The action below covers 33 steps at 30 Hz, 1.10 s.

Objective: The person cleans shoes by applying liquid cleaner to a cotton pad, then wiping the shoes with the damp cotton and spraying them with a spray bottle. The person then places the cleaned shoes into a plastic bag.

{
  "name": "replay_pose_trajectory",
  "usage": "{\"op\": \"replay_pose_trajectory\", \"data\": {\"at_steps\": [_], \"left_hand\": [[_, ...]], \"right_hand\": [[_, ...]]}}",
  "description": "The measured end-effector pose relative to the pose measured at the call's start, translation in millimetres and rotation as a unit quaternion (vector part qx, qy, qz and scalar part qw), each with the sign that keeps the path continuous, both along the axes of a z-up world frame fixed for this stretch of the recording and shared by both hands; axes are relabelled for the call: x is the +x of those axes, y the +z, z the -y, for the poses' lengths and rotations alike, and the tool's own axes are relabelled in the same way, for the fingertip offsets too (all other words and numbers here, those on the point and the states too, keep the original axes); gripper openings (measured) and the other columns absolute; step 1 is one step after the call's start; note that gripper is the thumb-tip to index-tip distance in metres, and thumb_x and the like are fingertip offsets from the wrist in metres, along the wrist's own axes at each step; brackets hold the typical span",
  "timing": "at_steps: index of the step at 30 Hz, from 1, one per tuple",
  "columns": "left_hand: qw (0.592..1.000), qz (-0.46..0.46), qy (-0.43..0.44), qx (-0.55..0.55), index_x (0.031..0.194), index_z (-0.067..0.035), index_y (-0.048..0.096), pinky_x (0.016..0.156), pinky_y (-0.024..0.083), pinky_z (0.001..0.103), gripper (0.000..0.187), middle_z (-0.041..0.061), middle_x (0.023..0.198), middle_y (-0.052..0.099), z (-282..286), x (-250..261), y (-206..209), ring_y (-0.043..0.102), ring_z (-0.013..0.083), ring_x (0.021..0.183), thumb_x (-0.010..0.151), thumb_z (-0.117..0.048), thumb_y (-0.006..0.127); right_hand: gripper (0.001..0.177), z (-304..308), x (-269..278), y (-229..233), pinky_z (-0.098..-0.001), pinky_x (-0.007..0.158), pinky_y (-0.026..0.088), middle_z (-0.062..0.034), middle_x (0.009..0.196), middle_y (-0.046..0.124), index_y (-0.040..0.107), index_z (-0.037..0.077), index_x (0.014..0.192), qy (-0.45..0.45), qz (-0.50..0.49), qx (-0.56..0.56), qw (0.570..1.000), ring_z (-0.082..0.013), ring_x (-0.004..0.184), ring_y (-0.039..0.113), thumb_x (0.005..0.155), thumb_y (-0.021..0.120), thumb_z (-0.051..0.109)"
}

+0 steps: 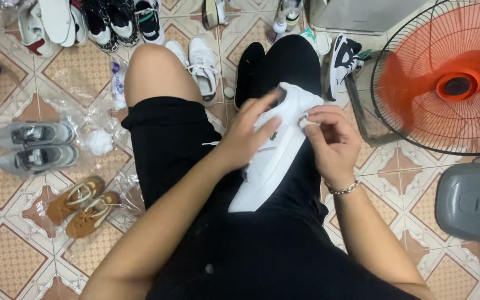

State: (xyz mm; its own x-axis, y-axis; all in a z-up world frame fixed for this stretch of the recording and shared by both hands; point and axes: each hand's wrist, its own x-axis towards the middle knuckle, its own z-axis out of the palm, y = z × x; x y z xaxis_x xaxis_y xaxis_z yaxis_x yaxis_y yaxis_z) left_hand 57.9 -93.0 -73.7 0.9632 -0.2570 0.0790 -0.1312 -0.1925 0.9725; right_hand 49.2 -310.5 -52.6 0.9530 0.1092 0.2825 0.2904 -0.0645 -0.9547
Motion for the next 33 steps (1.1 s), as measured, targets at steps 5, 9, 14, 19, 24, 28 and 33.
{"op": "replay_pose_trajectory", "data": {"at_steps": [5, 9, 14, 19, 24, 28, 33], "left_hand": [[0.996, -0.051, -0.072, 0.028, 0.167, -0.009, 0.008, 0.121, 0.028, 0.047, 0.122, 0.029, 0.164, 0.026, -41, -79, 55, 0.032, 0.0426, 0.151, 0.078, -0.044, 0.083], [0.980, -0.175, -0.074, 0.064, 0.162, -0.015, 0.009, 0.114, 0.039, 0.043, 0.128, 0.023, 0.151, 0.045, -37, -112, 88, 0.051, 0.0367, 0.139, 0.067, -0.041, 0.091], [0.993, -0.053, 0.054, 0.087, 0.159, -0.019, 0.041, 0.112, 0.050, 0.039, 0.076, 0.019, 0.160, 0.047, -37, -117, 79, 0.059, 0.0334, 0.140, 0.092, -0.022, 0.077], [0.992, 0.059, 0.077, 0.082, 0.145, -0.015, 0.056, 0.109, 0.050, 0.038, 0.064, 0.023, 0.164, 0.034, -33, -108, 74, 0.051, 0.0372, 0.143, 0.087, -0.016, 0.081], [0.996, 0.046, 0.055, 0.048, 0.146, -0.017, 0.056, 0.107, 0.050, 0.037, 0.065, 0.019, 0.164, 0.038, -29, -108, 70, 0.055, 0.0339, 0.141, 0.086, -0.014, 0.081], [0.995, 0.038, 0.060, 0.071, 0.146, -0.020, 0.057, 0.109, 0.054, 0.037, 0.064, 0.020, 0.162, 0.040, -27, -109, 72, 0.056, 0.0340, 0.140, 0.088, -0.014, 0.081], [0.996, 0.000, 0.036, 0.086, 0.148, -0.024, 0.055, 0.107, 0.050, 0.039, 0.063, 0.024, 0.164, 0.035, -26, -111, 74, 0.054, 0.0381, 0.139, 0.090, -0.017, 0.077]], "right_hand": [[0.009, 3, 4, -8, -0.0234, 0.097, 0.052, -0.0084, 0.124, 0.063, 0.064, -0.001, 0.112, -0.027, -0.006, 0.024, 0.999, -0.0118, 0.110, 0.062, 0.103, 0.069, 0.000], [0.010, 1, 7, -12, -0.0206, 0.089, 0.050, -0.0078, 0.124, 0.063, 0.066, -0.001, 0.112, -0.030, -0.015, 0.021, 0.999, -0.0095, 0.102, 0.061, 0.103, 0.070, 0.001], [0.013, -8, 4, 0, -0.0189, 0.085, 0.049, -0.0084, 0.125, 0.066, 0.071, -0.002, 0.113, -0.038, -0.019, 0.028, 0.999, -0.0082, 0.099, 0.060, 0.101, 0.073, 0.000], [0.014, -4, -3, 19, -0.0250, 0.094, 0.052, -0.0111, 0.123, 0.069, 0.072, -0.002, 0.109, -0.055, 0.057, -0.058, 0.995, -0.0159, 0.108, 0.065, 0.096, 0.077, -0.002], [0.011, -1, -9, 38, -0.0355, 0.107, 0.053, -0.0140, 0.125, 0.070, 0.071, 0.000, 0.101, -0.059, 0.095, -0.191, 0.975, -0.0276, 0.120, 0.068, 0.094, 0.078, 0.001], [0.008, -10, -21, 54, -0.0384, 0.112, 0.052, -0.0150, 0.130, 0.067, 0.071, 0.001, 0.100, -0.035, 0.088, -0.205, 0.974, -0.0326, 0.133, 0.065, 0.094, 0.077, 0.001], [0.005, -10, -25, 46, -0.0390, 0.106, 0.053, -0.0184, 0.131, 0.063, 0.069, 0.000, 0.093, -0.009, 0.041, -0.180, 0.983, -0.0351, 0.128, 0.062, 0.089, 0.072, -0.002]]}}
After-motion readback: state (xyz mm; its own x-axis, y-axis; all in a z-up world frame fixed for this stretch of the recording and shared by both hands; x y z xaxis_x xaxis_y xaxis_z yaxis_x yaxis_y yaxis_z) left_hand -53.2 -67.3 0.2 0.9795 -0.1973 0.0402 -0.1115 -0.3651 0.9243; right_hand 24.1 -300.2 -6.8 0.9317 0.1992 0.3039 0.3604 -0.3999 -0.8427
